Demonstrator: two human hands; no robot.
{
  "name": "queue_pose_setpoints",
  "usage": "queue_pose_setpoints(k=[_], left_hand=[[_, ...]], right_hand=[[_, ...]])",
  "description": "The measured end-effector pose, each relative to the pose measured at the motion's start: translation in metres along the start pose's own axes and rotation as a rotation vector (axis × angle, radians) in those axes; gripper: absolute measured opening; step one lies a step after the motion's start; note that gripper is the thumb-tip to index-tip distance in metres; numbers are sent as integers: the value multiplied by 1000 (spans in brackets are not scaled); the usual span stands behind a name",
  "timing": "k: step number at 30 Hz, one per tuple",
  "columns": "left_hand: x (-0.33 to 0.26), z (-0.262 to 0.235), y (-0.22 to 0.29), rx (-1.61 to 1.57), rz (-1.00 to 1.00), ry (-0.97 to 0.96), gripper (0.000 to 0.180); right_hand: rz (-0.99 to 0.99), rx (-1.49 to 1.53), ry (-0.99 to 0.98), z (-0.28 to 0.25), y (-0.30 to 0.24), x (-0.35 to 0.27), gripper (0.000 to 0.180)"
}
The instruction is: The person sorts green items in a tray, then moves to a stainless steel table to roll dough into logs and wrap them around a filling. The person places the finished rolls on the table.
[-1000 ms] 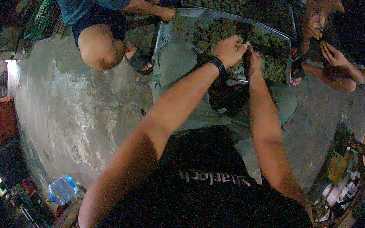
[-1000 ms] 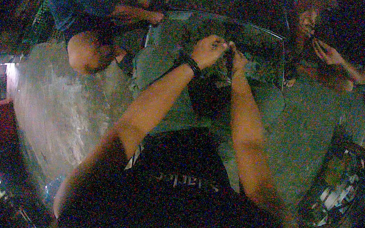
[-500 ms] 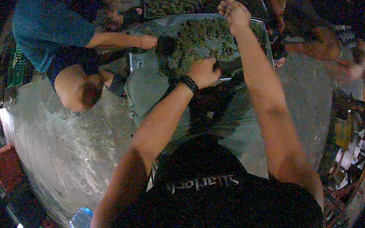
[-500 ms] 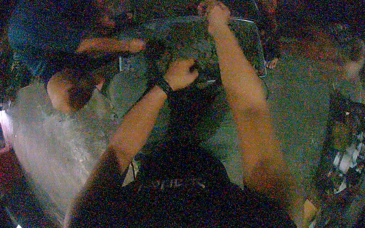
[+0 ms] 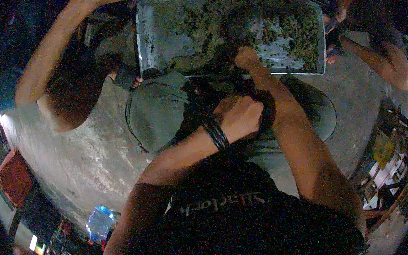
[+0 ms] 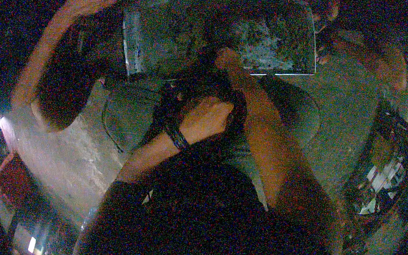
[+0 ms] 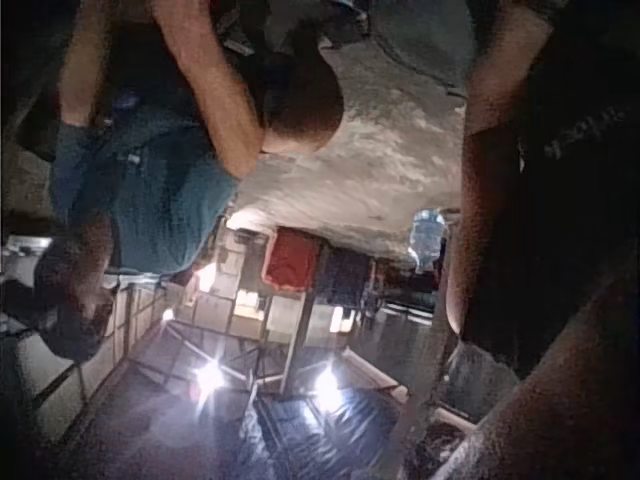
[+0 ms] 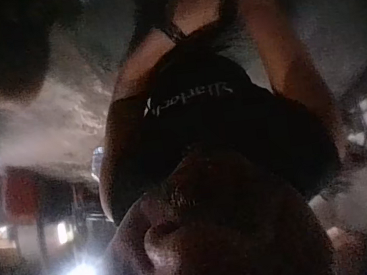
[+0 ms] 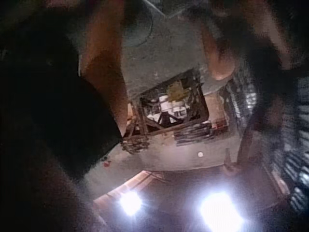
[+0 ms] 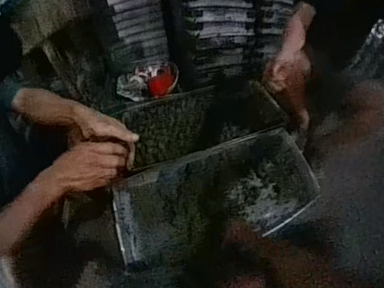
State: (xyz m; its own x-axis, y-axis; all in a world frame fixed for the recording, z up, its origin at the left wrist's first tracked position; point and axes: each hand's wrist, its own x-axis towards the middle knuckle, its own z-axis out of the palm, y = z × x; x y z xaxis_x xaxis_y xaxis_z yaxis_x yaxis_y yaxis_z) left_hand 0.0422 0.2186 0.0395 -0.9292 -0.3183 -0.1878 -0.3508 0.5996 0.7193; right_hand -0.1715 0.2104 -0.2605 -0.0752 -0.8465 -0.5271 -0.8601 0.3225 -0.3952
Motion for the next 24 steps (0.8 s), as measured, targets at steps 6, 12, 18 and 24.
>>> queue_pose_setpoints(k=[6,12,18,24], left_hand=[[-1,28,-28,-230,61,-29,13],[-2,-45,-4,34,31,-92,20],[12,-71,-4,-154,-81,-158,21],[-10,-22,-52,-357,-46,263,20]], right_hand=[[-314,309,391,135,58,61,46],[-251,93,319,153,48,75,39],[-192,109,242,139,41,71,32],[-192,215,224,102,36,64,27]])
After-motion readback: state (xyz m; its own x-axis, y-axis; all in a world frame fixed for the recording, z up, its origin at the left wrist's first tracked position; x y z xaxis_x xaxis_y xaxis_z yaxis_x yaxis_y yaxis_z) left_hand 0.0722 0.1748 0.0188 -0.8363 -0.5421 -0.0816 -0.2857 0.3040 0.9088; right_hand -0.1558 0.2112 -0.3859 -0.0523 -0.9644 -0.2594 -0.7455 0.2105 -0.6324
